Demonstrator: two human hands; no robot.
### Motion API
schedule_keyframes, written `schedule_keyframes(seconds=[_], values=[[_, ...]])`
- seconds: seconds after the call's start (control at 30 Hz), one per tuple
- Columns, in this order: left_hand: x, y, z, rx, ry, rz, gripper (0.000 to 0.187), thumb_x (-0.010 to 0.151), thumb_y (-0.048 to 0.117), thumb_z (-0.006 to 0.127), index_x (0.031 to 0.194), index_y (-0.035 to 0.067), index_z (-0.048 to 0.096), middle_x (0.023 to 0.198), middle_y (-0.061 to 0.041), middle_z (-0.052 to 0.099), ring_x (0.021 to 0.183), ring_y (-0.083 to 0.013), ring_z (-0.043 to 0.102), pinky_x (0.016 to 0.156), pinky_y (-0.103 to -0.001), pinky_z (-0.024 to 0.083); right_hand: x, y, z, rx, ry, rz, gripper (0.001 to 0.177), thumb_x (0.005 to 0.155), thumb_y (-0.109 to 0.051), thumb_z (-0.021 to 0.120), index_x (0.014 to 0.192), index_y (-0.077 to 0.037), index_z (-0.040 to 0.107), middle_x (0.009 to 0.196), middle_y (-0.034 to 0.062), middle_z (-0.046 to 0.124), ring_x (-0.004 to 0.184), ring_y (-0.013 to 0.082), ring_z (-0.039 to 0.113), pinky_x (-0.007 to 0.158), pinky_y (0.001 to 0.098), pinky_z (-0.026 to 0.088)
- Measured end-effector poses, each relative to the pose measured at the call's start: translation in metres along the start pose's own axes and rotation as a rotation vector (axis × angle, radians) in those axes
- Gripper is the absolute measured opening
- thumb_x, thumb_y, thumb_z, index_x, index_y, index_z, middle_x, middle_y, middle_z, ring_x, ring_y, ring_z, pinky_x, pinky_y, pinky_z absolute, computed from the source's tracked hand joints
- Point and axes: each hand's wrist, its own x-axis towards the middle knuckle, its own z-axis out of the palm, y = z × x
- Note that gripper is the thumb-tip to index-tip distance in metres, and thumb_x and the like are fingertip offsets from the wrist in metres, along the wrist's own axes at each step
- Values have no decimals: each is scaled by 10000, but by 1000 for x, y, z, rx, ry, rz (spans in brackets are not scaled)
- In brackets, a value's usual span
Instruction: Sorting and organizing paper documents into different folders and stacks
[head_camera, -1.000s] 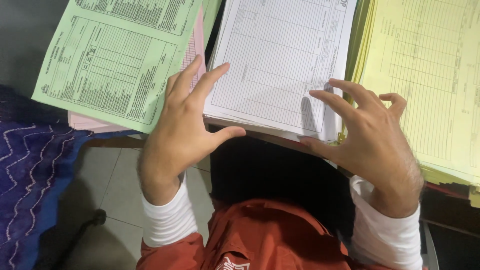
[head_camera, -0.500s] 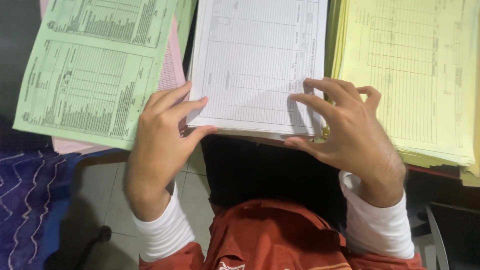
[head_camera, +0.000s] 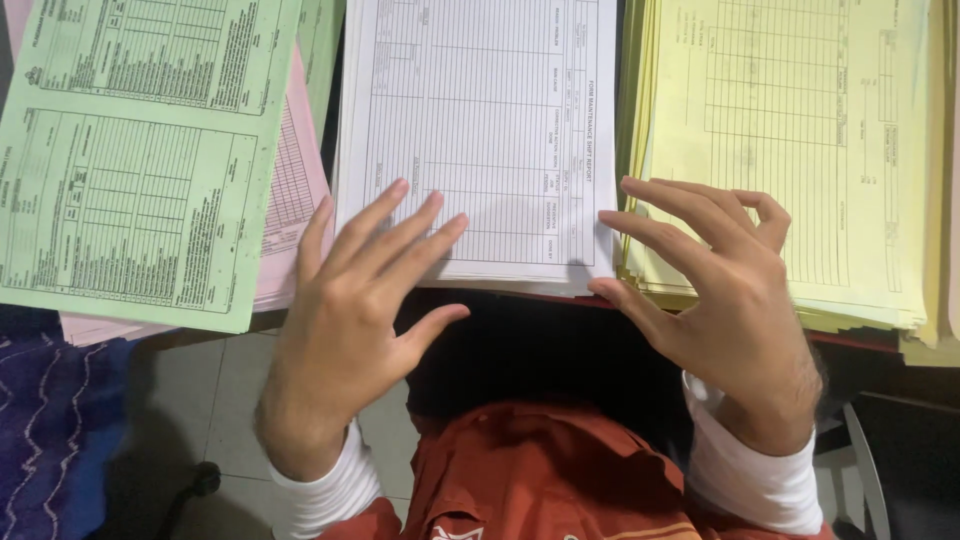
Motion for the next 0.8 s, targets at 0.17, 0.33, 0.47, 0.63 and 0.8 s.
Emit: schedule_keyframes(seconds=[0.17,0.33,0.47,0.63,0.8], values=[[0,13,2,12,39,4,588,853,343,829,1392,190,653,1403,-9,681,1388,-231,530,1184,-629,273,-6,0,-4,8,30,35,420,883,-327,875,1224,-124,737,1377,123,699,1235,300,672,1112,542,334],[-1,13,8,4,51,-3,525,858,313,829,1347,183,685,1427,-24,656,1372,-237,543,1167,-634,311,-17,4,-6,17,87,47,368,905,-219,890,1212,-64,759,1325,156,729,1218,312,692,1089,484,394],[-3,12,11,14,86,10,458,867,252,838,1303,184,719,1391,-17,686,1333,-238,583,1180,-606,289,-23,6,-9,30,145,43,296,948,-136,869,1188,-1,761,1266,189,752,1178,322,708,1045,449,443],[-2,12,9,-3,89,0,466,866,264,840,1303,167,711,1414,-41,668,1341,-244,577,1184,-614,298,-37,20,-18,22,154,52,292,948,-88,870,1182,48,762,1254,238,756,1168,341,713,1049,457,474],[2,10,3,-39,95,-19,404,870,242,831,1246,133,730,1367,-58,692,1323,-255,591,1178,-593,322,-65,26,-41,45,250,225,203,1191,103,719,1326,243,662,1401,421,653,1350,513,628,1242,561,479]])
